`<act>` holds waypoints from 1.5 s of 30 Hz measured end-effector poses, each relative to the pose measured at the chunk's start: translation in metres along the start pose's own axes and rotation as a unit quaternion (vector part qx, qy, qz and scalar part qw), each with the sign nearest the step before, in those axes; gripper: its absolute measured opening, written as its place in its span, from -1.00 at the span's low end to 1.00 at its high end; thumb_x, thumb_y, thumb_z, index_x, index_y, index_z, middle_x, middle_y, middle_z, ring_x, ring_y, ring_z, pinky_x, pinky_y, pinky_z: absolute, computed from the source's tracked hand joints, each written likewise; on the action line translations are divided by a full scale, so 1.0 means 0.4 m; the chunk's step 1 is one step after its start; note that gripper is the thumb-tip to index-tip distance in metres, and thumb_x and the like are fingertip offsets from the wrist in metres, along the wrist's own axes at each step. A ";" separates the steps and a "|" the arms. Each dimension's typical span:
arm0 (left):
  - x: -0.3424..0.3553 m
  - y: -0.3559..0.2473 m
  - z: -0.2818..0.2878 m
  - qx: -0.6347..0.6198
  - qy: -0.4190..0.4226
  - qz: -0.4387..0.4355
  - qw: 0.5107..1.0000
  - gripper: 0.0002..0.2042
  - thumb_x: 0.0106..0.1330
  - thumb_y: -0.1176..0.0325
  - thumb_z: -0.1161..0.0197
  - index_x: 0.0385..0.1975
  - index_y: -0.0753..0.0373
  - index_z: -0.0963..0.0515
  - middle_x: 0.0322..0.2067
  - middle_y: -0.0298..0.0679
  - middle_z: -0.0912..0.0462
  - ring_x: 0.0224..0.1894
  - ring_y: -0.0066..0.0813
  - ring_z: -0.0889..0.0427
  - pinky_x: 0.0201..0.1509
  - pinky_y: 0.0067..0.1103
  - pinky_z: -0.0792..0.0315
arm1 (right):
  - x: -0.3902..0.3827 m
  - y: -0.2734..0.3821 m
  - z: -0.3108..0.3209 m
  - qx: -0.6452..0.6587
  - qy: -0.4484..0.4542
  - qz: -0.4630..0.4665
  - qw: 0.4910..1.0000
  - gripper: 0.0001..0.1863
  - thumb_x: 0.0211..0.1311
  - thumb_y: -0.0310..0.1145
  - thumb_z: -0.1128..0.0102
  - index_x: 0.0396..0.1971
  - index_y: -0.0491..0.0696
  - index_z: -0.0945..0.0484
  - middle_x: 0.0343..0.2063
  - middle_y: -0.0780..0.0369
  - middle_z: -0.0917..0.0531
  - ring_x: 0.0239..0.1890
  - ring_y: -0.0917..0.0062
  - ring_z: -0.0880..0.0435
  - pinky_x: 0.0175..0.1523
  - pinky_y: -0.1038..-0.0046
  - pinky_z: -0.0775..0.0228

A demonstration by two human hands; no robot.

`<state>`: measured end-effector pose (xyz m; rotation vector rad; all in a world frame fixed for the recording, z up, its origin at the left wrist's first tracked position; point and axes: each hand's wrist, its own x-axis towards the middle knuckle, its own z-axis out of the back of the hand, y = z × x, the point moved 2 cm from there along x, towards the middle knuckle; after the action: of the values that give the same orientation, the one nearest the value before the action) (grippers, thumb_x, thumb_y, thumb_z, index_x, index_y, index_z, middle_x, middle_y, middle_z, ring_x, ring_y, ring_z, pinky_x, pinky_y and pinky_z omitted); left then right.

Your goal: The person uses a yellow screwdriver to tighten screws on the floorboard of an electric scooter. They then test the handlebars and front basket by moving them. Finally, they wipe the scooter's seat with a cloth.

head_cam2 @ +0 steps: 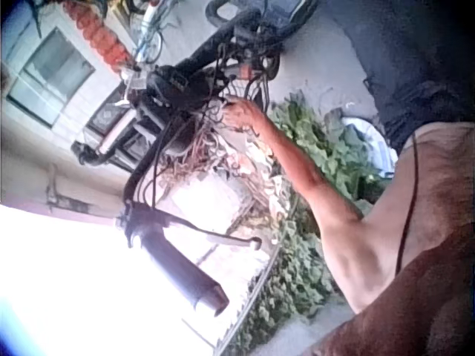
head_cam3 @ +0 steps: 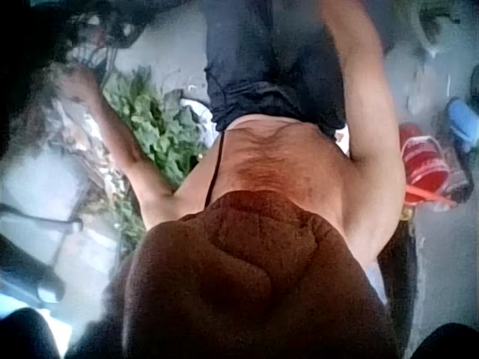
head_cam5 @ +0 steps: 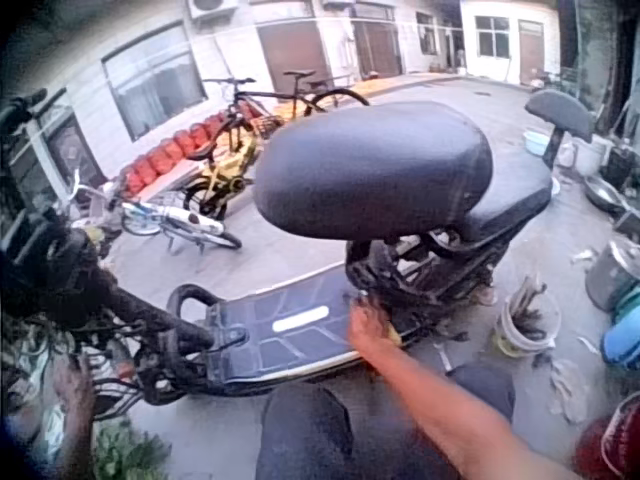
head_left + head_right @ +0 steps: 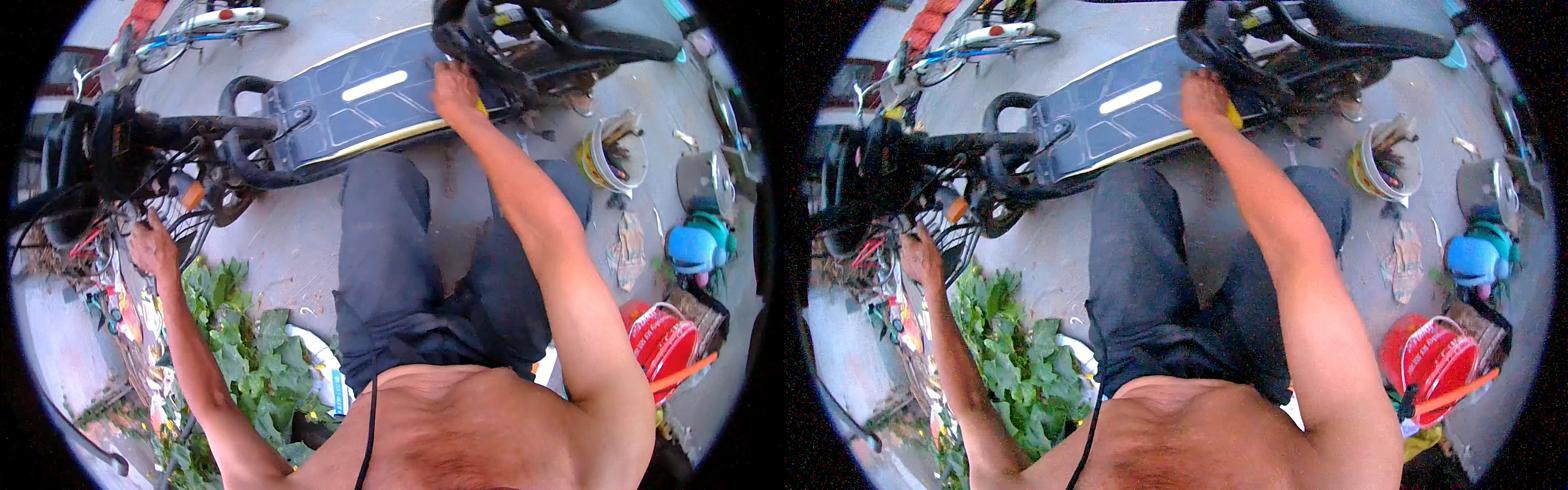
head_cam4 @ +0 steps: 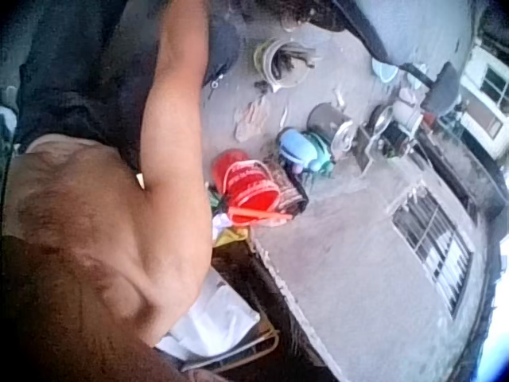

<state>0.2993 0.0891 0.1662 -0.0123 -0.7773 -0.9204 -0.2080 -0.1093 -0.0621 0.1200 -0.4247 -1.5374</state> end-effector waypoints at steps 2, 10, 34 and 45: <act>-0.003 0.014 -0.013 -0.003 -0.028 -0.005 1.000 -0.48 0.24 -0.11 -0.14 -0.57 0.33 -0.56 -0.50 0.05 -0.61 -0.40 0.10 -0.59 -0.24 -0.13 -0.41 | -0.014 0.004 0.015 -0.008 -0.031 0.009 0.999 -0.70 0.33 -0.34 0.12 -0.05 0.01 -0.56 -0.02 0.04 -0.57 0.02 0.13 -0.58 0.07 0.16 -0.47; -0.003 0.016 -0.016 -0.030 -0.044 -0.006 0.999 -0.57 0.23 -0.03 -0.18 -0.46 0.32 -0.55 -0.37 -0.01 -0.62 -0.20 0.00 -0.54 -0.05 -0.19 -0.33 | -0.043 -0.034 0.038 -0.035 0.045 -0.111 0.992 -0.72 0.25 -0.33 -0.01 -0.09 -0.10 -0.46 -0.08 0.02 -0.57 0.00 0.14 -0.58 0.00 0.13 -0.49; -0.013 0.048 0.009 -0.149 -0.088 -0.012 0.985 -0.66 0.18 0.07 -0.21 -0.44 0.30 -0.57 -0.39 -0.03 -0.65 -0.25 -0.04 -0.59 -0.09 -0.21 -0.36 | -0.266 0.156 0.303 0.081 -0.039 0.059 0.994 -0.66 0.15 -0.25 -0.21 -0.14 -0.16 -0.58 -0.22 -0.02 -0.63 -0.12 0.06 -0.60 -0.02 0.14 -0.42; -0.023 0.056 0.017 -0.156 -0.098 -0.025 0.983 -0.69 0.14 0.11 -0.22 -0.43 0.29 -0.57 -0.42 -0.03 -0.63 -0.24 -0.08 -0.60 -0.12 -0.21 -0.37 | -0.283 0.232 0.358 0.146 -0.104 0.078 0.981 -0.76 0.19 -0.23 -0.16 -0.29 -0.08 -0.65 -0.35 0.01 -0.68 -0.26 0.08 -0.65 -0.13 0.19 -0.46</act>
<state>0.3082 0.1119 0.1725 -0.3643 -0.8092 -1.0942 -0.1668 0.0325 0.0797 0.1503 -0.8078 -1.3313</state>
